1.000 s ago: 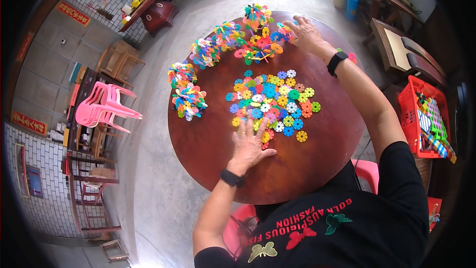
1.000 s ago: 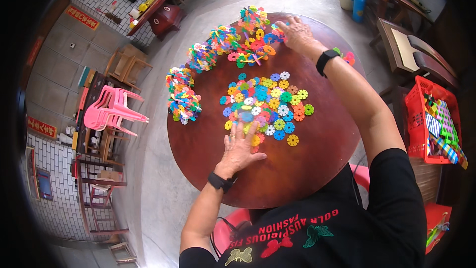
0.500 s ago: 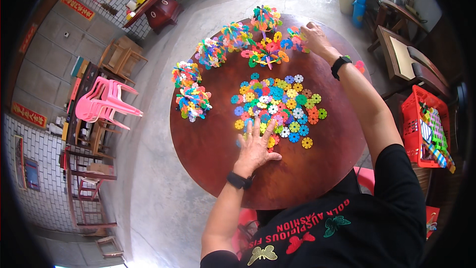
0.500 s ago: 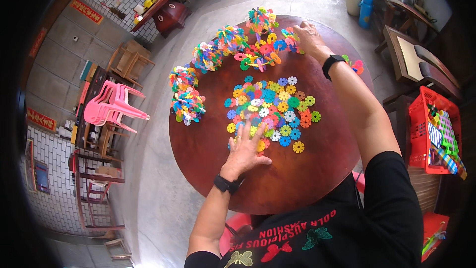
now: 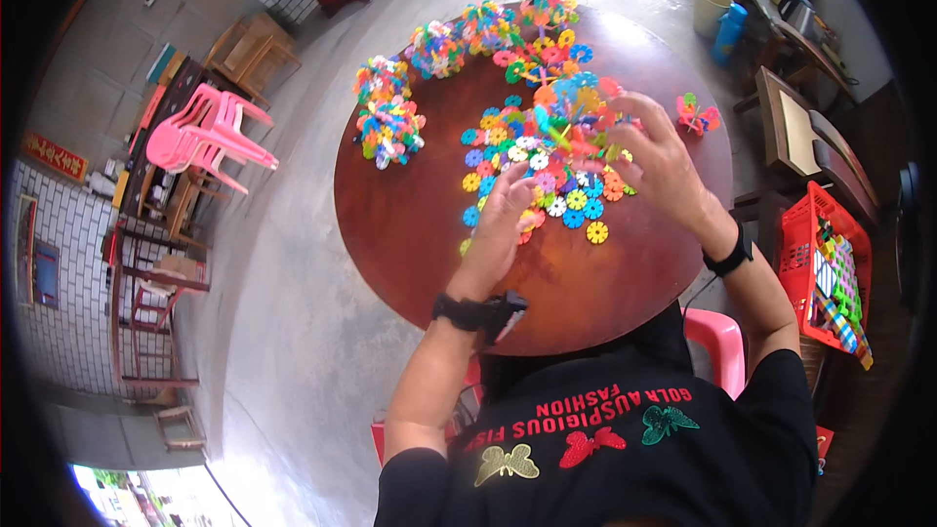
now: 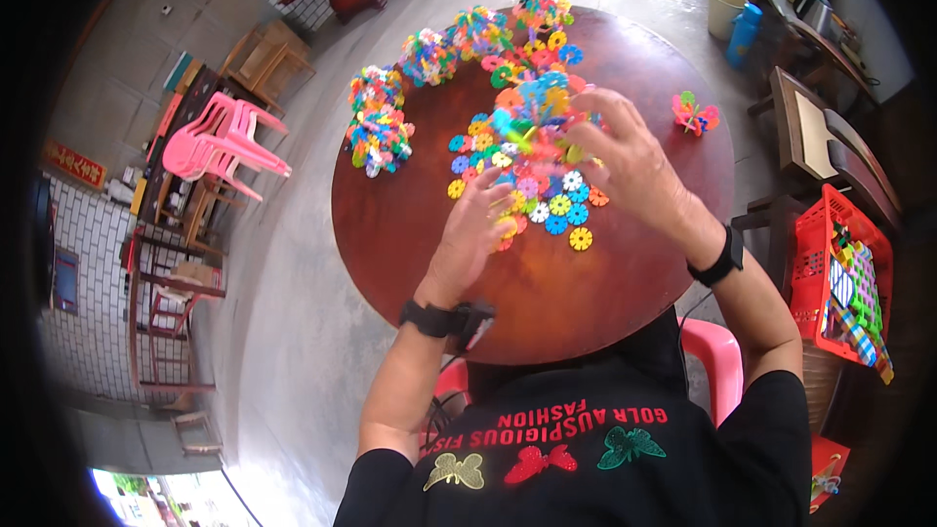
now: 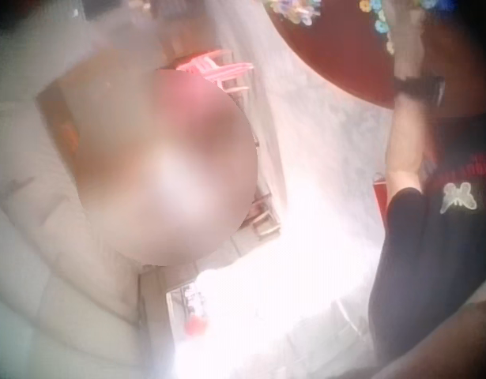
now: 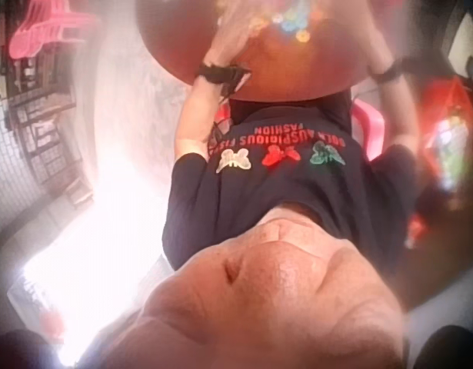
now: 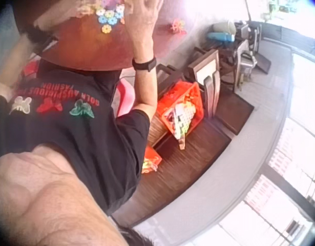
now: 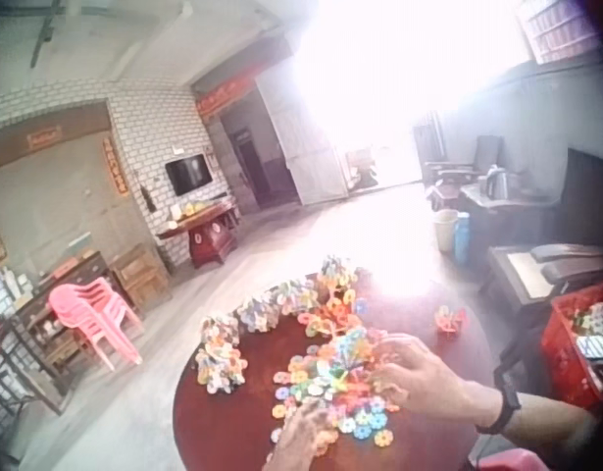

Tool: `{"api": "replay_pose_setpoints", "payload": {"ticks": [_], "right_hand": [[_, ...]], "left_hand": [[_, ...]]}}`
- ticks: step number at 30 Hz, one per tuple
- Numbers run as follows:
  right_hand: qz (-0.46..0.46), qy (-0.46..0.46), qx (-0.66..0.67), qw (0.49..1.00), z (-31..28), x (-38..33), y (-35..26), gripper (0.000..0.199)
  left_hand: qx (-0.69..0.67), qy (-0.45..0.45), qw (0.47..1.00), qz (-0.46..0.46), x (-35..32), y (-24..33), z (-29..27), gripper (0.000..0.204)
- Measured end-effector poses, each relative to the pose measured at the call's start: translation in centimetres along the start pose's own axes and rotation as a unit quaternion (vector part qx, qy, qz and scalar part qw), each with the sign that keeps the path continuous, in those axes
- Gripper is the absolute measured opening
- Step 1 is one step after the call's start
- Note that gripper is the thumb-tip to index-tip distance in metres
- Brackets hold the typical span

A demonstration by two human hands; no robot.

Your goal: Assembling colorful snowflake-shaped interlocking plastic toy pieces into a larger structure.

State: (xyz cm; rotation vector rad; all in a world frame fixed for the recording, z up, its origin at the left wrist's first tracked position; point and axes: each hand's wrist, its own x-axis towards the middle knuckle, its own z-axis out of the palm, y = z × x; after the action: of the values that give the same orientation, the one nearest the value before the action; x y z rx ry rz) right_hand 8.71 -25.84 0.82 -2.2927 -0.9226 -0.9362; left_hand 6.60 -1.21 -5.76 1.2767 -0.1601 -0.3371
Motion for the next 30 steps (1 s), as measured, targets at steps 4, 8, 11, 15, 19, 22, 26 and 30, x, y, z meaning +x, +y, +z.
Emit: {"api": "replay_pose_setpoints", "payload": {"ticks": [4,8,11,15,19,22,26,30], "right_hand": [[-0.072,-0.001,0.048,0.996,1.2,-0.9,-4.5,0.029],[-0.074,-0.014,0.119,0.990,1.7,-0.9,-7.2,0.034],[0.005,-0.019,0.297,0.955,1.5,-0.9,-7.4,0.040],[0.040,0.027,0.283,0.958,2.7,-2.5,-4.6,0.045],[0.242,-0.061,0.413,0.876,3.3,-2.5,-5.7,0.060],[0.304,-0.094,0.499,0.806,3.9,-2.8,-6.1,0.064],[0.350,-0.130,0.476,0.796,3.7,-2.8,-5.3,0.063],[0.282,-0.029,0.353,0.891,4.0,-3.0,-5.3,0.047]], "left_hand": [[-0.276,-0.085,0.957,0.015,-2.4,1.5,2.7,0.075],[-0.303,-0.099,0.946,0.056,-3.9,1.4,1.1,0.076],[-0.284,-0.081,0.952,0.083,-4.4,0.7,-0.6,0.075],[-0.284,-0.075,0.953,0.076,-4.5,1.7,0.2,0.069],[-0.271,0.005,0.960,0.066,-4.7,1.0,0.3,0.059],[-0.254,0.051,0.962,0.082,-4.7,0.6,0.6,0.053],[-0.242,0.055,0.962,0.111,-4.9,0.4,0.7,0.051],[-0.092,0.126,0.975,0.157,-4.5,0.5,1.7,0.058]]}}
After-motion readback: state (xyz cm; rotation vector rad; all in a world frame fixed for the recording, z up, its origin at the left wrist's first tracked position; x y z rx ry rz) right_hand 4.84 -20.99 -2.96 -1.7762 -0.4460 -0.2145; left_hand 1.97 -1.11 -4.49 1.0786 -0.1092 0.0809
